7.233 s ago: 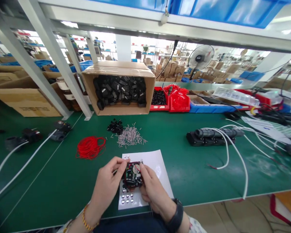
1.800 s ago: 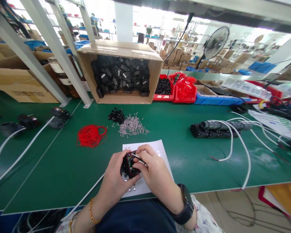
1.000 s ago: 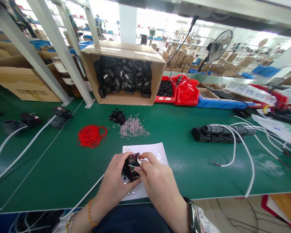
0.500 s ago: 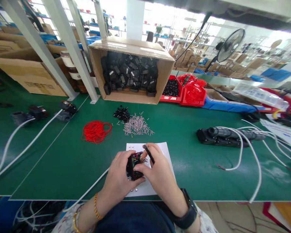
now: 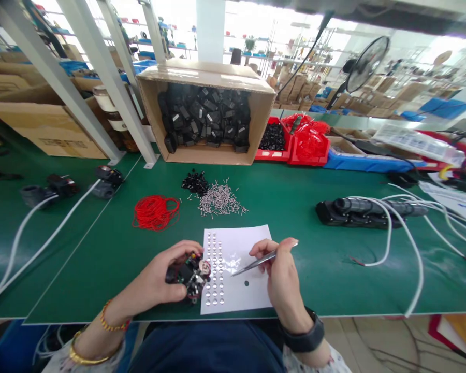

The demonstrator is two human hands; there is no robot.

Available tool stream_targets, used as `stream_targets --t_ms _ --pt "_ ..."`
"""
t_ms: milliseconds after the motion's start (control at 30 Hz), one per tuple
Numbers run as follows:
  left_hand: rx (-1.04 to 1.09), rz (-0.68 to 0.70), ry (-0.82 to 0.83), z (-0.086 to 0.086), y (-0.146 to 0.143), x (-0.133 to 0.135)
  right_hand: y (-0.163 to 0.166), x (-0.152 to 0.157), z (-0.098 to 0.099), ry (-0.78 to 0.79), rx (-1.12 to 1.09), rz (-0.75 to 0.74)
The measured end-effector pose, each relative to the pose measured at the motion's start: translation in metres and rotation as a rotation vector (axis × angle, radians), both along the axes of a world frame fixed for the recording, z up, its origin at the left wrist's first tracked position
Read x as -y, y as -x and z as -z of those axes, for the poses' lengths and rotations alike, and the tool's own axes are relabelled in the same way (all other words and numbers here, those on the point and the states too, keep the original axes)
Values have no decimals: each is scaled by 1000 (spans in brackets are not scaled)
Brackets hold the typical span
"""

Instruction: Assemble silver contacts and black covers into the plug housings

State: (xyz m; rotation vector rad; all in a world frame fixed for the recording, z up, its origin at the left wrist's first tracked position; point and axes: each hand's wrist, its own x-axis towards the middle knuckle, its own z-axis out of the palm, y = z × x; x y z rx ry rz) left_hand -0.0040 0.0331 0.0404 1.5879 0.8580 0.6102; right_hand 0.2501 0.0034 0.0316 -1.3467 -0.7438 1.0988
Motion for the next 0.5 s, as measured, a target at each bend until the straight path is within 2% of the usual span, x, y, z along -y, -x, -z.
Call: stream_targets --t_ms 67,167,300,500 --pt "-124 72 -80 -2 -11 -2 11 -3 11 73 -23 15" --pt "-263 135 -113 -2 -25 -6 26 -11 26 86 -67 12" --pt "-374 86 -143 -3 -29 -5 32 -21 38 32 2 -16" --pt "-452 10 -133 -5 -27 4 31 -21 44 48 127 28"
